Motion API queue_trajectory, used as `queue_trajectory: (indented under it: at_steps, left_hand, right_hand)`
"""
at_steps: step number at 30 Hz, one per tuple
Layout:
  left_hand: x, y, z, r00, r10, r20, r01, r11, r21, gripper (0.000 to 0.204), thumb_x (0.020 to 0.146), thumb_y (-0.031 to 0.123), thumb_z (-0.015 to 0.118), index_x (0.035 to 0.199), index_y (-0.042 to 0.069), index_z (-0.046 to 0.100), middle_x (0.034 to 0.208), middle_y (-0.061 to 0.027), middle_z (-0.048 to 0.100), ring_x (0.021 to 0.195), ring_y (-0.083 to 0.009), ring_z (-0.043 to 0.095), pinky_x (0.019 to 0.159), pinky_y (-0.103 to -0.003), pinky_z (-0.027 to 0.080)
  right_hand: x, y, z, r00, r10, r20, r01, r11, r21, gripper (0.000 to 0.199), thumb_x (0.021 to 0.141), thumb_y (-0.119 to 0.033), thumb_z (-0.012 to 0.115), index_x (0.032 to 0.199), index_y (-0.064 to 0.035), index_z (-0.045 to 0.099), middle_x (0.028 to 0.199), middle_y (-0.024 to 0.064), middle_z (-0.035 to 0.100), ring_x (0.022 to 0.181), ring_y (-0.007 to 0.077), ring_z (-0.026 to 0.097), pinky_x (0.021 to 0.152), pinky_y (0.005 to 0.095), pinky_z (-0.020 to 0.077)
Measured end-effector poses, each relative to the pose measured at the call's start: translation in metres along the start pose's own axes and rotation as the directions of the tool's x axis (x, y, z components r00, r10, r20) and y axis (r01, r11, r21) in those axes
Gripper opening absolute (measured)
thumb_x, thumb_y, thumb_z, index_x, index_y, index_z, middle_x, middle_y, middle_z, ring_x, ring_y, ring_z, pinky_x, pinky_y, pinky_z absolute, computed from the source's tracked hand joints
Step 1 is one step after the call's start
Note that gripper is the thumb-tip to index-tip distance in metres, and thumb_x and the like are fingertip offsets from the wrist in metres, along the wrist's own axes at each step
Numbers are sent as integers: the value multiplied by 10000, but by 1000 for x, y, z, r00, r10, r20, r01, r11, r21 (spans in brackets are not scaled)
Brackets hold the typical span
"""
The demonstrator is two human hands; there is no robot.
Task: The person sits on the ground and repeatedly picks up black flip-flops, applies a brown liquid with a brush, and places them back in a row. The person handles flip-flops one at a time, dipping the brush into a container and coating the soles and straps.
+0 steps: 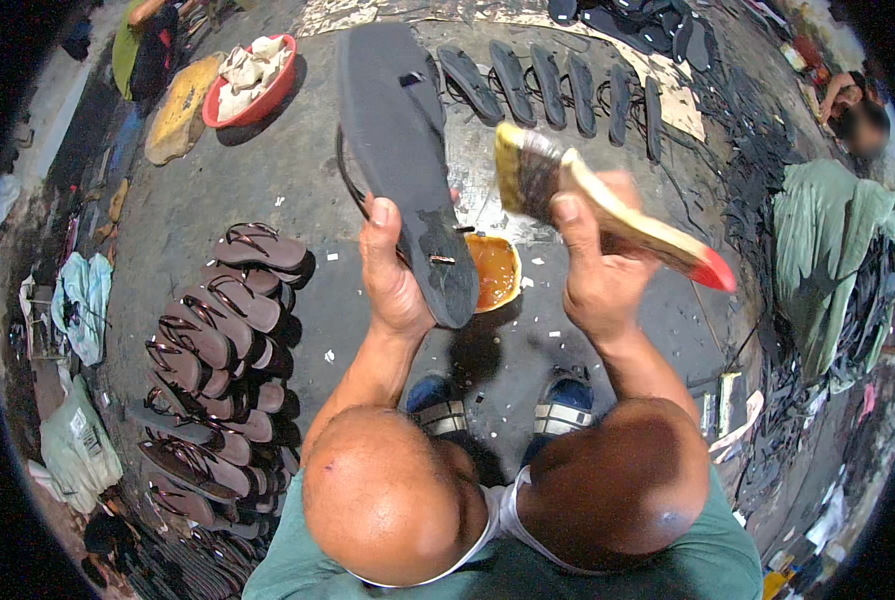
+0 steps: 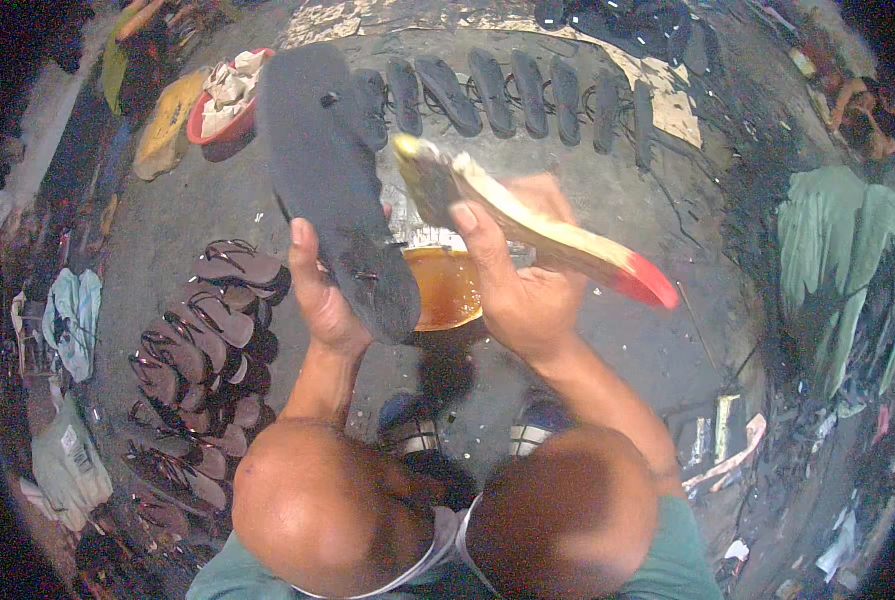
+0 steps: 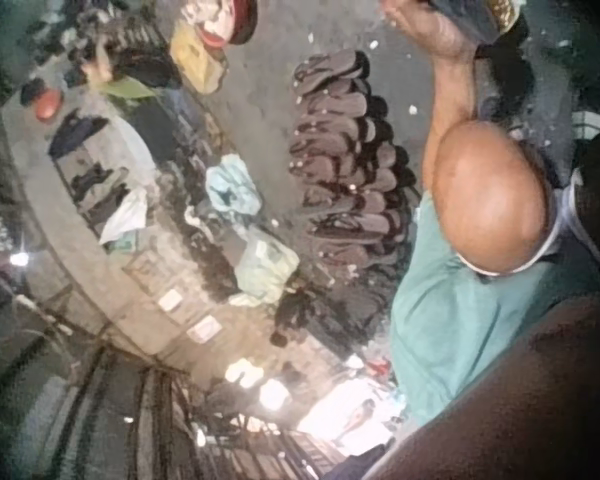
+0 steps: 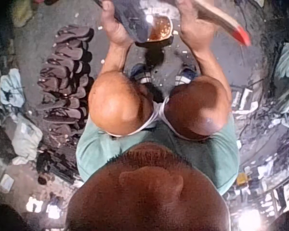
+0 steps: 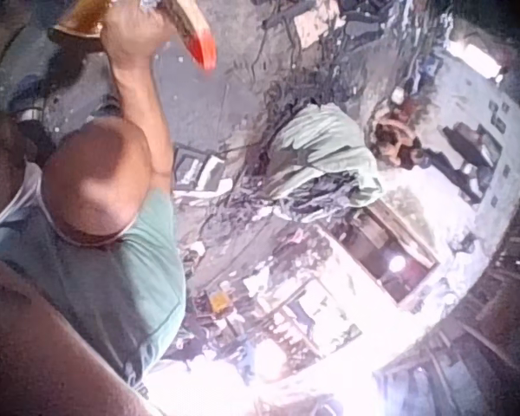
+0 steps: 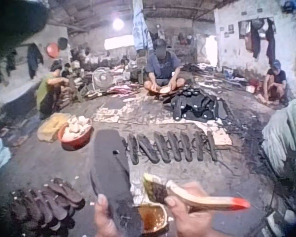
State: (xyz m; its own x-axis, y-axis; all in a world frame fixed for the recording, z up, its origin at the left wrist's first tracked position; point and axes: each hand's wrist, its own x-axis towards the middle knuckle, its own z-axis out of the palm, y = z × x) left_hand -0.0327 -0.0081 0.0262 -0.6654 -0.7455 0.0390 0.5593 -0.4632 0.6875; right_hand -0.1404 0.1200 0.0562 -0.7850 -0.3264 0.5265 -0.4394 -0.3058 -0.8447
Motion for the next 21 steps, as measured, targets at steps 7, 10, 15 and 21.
queue_trajectory:
  at_steps: [7,10,15,21]
  left_hand:
    - [-17,-9,1,980,-120,161,83,972,221,539,960,393,557,1300,-26,541,1098,-125,688,960,-172,664,861,-320,528]
    - [-22,-6,1,988,-58,146,24,973,230,511,977,385,514,1273,-29,558,1068,-120,692,939,-163,667,851,-312,530]
    - [-20,-4,-7,963,-221,156,195,966,168,503,983,368,506,1269,-43,548,1019,-103,692,898,-151,671,823,-295,536]
    - [-28,20,3,915,-329,236,324,944,58,603,980,501,460,1249,-29,557,1018,-132,681,867,-192,670,794,-335,557]
  right_hand:
    - [62,-2,17,962,-273,9,267,932,-245,140,872,-121,751,936,-10,695,831,102,673,698,205,643,642,348,497]
    - [47,-11,12,984,-83,158,128,946,-297,176,909,-154,720,974,8,696,869,72,682,766,144,617,693,304,484]
    - [30,-26,14,974,160,158,-167,986,29,172,924,-139,704,1018,6,699,889,28,683,831,71,585,745,246,462]
    - [48,-42,4,748,-374,549,505,857,-104,191,851,21,726,1035,-18,690,932,85,632,854,195,601,738,317,478]
